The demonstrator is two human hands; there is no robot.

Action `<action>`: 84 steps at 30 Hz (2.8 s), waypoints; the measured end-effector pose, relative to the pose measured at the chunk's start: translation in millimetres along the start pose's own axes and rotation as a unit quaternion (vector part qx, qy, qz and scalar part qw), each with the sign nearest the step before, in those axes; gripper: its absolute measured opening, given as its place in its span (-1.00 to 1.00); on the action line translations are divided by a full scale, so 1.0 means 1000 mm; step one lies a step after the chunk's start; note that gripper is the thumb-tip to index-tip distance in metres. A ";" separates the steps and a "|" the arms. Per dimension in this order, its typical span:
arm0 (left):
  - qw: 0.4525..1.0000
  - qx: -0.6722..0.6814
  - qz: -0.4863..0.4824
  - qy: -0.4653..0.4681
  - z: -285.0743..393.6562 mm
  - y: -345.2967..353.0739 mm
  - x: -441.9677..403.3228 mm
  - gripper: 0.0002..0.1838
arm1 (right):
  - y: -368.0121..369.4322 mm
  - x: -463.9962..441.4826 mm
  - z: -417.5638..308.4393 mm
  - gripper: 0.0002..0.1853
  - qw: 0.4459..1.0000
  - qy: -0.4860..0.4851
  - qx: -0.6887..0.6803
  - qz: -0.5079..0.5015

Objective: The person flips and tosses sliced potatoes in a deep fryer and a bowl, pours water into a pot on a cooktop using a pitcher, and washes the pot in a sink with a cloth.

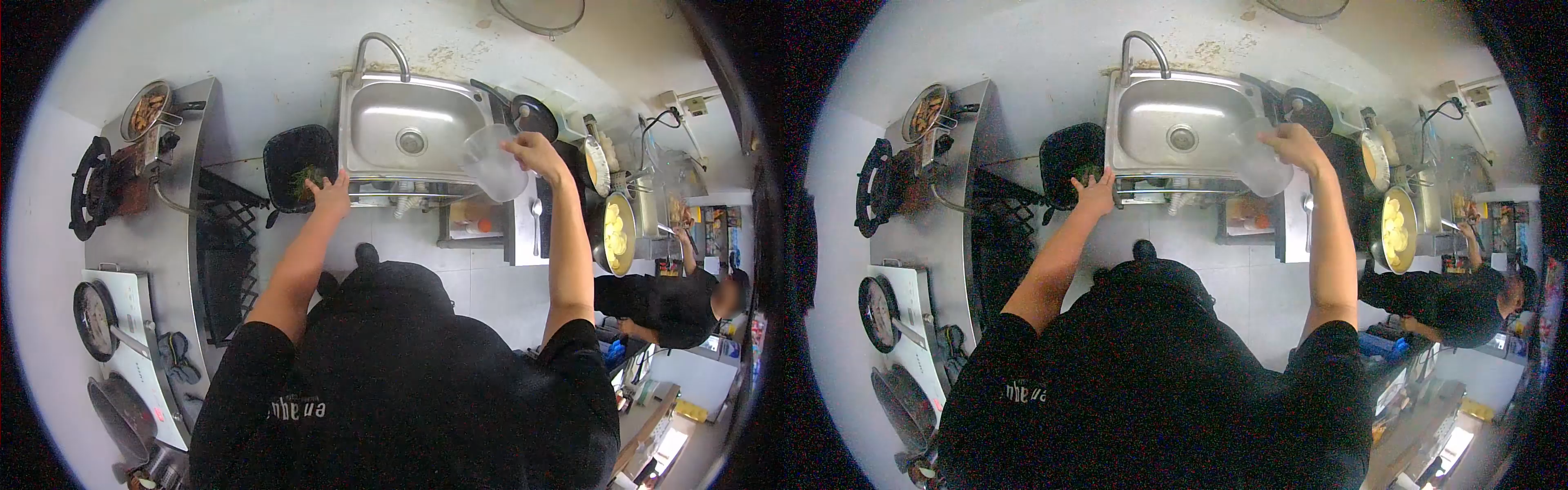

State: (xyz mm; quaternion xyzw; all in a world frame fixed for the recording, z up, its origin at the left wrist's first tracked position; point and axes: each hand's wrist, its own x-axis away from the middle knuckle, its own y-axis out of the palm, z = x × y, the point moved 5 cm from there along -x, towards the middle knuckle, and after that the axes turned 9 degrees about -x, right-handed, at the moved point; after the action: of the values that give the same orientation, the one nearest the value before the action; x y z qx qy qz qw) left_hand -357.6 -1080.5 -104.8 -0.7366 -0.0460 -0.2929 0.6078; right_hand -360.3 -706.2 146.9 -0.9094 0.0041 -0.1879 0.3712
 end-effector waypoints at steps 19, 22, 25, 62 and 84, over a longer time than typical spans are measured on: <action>0.998 0.019 0.065 -0.005 -0.002 0.012 -0.004 -0.39 | 0.076 -0.104 -0.124 -0.37 0.976 -0.144 0.163 -0.008; 0.998 0.023 0.064 -0.010 -0.001 0.010 -0.002 -0.39 | 0.064 -0.120 -0.129 -0.35 0.974 -0.152 0.167 0.021; 0.998 0.041 0.053 -0.012 -0.001 0.006 0.001 -0.38 | 0.048 -0.131 -0.129 -0.34 0.972 -0.151 0.179 0.025; 0.992 0.110 0.042 -0.044 0.002 0.005 0.025 -0.31 | -0.003 -0.134 -0.044 -0.52 0.902 -0.113 0.417 0.017; 0.636 0.156 0.284 -0.701 -0.220 0.223 0.581 -0.33 | 0.481 0.348 -0.559 -0.52 0.609 -0.662 -0.115 -0.422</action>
State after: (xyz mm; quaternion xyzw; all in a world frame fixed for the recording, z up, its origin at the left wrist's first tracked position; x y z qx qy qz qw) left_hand 133.1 -1508.2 4.1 -0.5917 -0.2918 0.5096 0.5523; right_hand -166.1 -1482.4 304.9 -0.7225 -0.6050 0.3315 0.0454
